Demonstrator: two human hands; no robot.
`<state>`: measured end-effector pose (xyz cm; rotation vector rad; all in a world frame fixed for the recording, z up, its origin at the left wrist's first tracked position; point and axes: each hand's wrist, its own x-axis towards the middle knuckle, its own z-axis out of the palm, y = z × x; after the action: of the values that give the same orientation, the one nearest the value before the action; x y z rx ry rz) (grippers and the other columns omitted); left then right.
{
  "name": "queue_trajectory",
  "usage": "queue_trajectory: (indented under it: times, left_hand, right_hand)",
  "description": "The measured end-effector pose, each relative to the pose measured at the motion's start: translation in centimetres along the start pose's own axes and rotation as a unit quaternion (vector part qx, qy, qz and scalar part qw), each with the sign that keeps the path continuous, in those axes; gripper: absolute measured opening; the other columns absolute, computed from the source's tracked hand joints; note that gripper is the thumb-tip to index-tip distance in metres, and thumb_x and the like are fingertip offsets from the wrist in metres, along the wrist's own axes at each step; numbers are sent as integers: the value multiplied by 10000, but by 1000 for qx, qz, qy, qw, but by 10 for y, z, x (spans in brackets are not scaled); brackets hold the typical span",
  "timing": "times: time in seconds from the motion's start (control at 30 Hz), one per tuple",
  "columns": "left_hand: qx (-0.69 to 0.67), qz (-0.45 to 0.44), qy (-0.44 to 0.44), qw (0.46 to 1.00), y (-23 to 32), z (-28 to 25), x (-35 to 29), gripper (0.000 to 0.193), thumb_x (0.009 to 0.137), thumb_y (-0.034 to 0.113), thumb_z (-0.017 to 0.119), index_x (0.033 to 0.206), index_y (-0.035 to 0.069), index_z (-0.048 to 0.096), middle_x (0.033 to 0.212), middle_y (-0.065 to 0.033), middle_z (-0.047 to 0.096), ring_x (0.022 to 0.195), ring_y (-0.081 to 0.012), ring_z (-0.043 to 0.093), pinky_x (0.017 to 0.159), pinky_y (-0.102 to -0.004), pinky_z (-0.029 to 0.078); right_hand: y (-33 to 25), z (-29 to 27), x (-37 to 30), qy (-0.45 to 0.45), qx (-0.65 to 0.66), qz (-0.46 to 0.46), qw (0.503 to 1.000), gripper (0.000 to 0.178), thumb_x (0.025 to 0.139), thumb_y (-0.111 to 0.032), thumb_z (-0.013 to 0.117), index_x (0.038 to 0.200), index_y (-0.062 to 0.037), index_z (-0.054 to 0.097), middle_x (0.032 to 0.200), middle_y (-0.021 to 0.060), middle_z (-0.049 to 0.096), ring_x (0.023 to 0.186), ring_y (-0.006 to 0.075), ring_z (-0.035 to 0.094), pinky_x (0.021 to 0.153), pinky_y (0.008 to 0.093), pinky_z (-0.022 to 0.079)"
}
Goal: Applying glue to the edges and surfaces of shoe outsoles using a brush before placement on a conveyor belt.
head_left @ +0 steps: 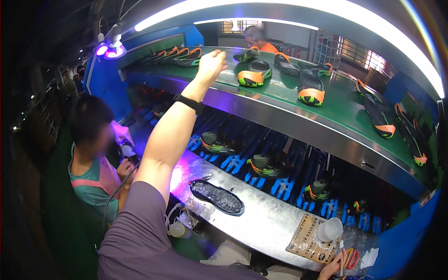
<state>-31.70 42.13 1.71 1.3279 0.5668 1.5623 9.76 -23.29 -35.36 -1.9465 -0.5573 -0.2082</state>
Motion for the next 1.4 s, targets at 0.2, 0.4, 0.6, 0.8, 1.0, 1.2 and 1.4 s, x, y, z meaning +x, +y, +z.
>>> queue_trajectory:
  times: [0.2, 0.4, 0.6, 0.8, 1.0, 1.2, 1.4]
  left_hand:
    - [726, -16, 42, 686, -31, -79, 53, 597, 864, 350, 602, 1364, 25, 561, 1320, -276, 609, 1274, -433, 556, 1082, -457, 442]
    - [768, -201, 74, 604, -45, -166, 114, 944, 899, 512, 561, 1631, 201, 53, 1531, -238, 426, 1430, -434, 379, 1152, -585, 292]
    - [751, -223, 52, 620, -42, -174, 124, 937, 905, 558, 541, 1631, 204, 67, 1558, -204, 412, 1443, -359, 398, 1163, -556, 299]
    - [758, -13, 83, 646, -32, -192, 111, 385, 841, 258, 652, 1207, 145, 692, 1220, -205, 683, 1188, -382, 625, 1015, -417, 495]
    - [817, 111, 59, 562, 2, -114, 51, 193, 839, 122, 596, 952, 79, 746, 969, -197, 728, 959, -385, 707, 845, -478, 566]
    - [804, 69, -88, 584, 92, -39, 2, 323, 820, 341, 706, 894, 34, 773, 880, -208, 730, 844, -381, 709, 803, -438, 563]
    - [795, -61, 84, 598, 69, -75, 19, 495, 890, 461, 654, 1074, 7, 732, 1141, -225, 706, 1096, -380, 672, 981, -418, 520]
  right_hand:
    - [-15, -3, -1, 0, -28, -5, 1000, 300, 1047, -130, 494, 1234, 75, 607, 1301, 177, 601, 1271, 311, 528, 1115, 405, 373]
    - [-38, 3, -3, -5, -55, -13, 998, 300, 1047, -131, 493, 1231, 76, 608, 1297, 177, 603, 1265, 311, 530, 1112, 405, 375]
    - [-59, 10, -5, -1, -75, -13, 997, 300, 1046, -131, 493, 1229, 76, 609, 1293, 177, 605, 1260, 312, 533, 1109, 404, 377]
    - [-62, 15, -4, -3, -74, -19, 997, 300, 1046, -131, 492, 1227, 76, 611, 1289, 177, 607, 1254, 313, 536, 1106, 403, 379]
    - [-63, 17, -3, -9, -68, -28, 997, 300, 1046, -132, 492, 1225, 77, 612, 1285, 177, 609, 1248, 313, 539, 1103, 403, 382]
    - [-62, 21, -5, -15, -57, -48, 997, 300, 1046, -132, 491, 1222, 77, 613, 1281, 177, 611, 1242, 314, 541, 1101, 402, 384]
    - [-61, 16, -6, -22, -53, -80, 995, 300, 1046, -133, 490, 1220, 78, 614, 1276, 177, 612, 1236, 314, 544, 1098, 402, 386]
